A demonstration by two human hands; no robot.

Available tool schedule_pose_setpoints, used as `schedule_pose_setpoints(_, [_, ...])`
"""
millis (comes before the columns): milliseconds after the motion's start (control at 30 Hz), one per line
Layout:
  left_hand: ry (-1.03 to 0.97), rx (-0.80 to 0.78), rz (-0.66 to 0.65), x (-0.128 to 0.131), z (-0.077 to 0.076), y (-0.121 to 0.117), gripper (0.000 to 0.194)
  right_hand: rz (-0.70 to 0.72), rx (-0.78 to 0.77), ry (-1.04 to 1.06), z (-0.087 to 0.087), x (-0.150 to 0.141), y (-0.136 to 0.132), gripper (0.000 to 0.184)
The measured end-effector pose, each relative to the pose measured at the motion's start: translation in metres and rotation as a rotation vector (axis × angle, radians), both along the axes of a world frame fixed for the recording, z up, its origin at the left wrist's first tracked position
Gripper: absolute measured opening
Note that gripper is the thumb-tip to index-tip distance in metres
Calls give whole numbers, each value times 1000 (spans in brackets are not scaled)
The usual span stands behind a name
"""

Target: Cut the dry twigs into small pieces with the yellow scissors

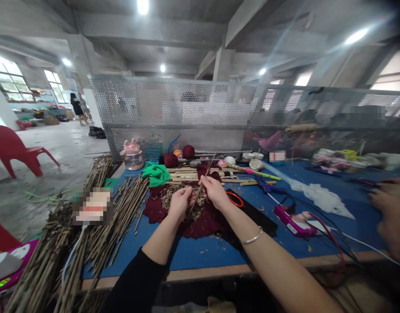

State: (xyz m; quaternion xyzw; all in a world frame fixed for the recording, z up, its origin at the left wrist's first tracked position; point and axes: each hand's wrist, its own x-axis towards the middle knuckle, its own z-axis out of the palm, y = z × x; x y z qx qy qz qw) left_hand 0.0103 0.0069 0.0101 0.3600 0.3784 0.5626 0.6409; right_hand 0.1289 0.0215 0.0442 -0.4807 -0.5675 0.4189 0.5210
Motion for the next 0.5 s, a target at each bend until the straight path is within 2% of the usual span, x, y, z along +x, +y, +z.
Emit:
schedule_pose_setpoints(133, [3,-22,55,-1,1,3,26,2,-103,219,-2,7,-2,35])
schedule_pose_setpoints(267, [16,74,143,0,-1,5,21,-210,-95,452,-6,20,-1,36])
schedule_pose_setpoints(333, [-12,91,159,0,-1,5,18,-254,-120,464,-9,25,-3,35])
schedule_pose_setpoints(400, [-16,51,150,0,0,5,15,-146,-177,352,-12,26,-9,35])
schedule_pose_setpoints(500, [22,-16,103,0,2,3,10,192,-261,109,-18,19,-25,34])
